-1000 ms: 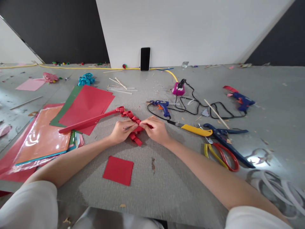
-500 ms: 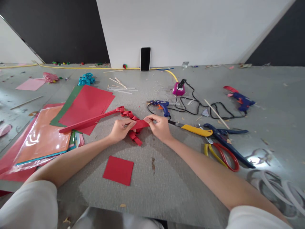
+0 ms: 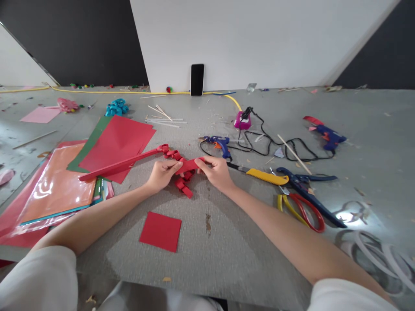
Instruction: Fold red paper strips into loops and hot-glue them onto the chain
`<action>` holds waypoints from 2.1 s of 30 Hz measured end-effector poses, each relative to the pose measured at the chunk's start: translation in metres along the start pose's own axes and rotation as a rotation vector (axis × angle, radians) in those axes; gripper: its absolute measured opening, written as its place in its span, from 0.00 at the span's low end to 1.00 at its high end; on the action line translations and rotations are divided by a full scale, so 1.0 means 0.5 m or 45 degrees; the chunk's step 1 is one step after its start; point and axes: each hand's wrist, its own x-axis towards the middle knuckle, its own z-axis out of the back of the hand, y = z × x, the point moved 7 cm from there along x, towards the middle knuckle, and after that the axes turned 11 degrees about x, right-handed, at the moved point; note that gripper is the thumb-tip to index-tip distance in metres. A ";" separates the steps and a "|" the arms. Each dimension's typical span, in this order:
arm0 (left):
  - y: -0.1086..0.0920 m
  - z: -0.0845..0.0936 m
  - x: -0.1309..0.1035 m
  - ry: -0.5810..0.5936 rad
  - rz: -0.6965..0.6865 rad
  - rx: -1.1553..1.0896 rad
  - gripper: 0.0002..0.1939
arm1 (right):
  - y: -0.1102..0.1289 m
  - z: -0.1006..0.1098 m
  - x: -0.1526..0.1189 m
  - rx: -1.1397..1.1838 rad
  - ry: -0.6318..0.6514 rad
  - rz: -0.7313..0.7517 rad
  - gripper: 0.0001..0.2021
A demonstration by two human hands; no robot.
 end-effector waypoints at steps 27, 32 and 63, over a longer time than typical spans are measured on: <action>-0.011 -0.020 -0.008 -0.022 -0.252 0.233 0.20 | 0.051 -0.038 -0.019 -0.200 0.215 0.206 0.27; -0.012 -0.011 -0.008 -0.044 -0.157 0.237 0.20 | 0.035 -0.019 -0.014 -0.212 0.103 0.102 0.28; -0.014 0.006 -0.012 -0.076 -0.033 0.138 0.32 | 0.012 0.004 -0.009 -0.118 -0.057 0.030 0.27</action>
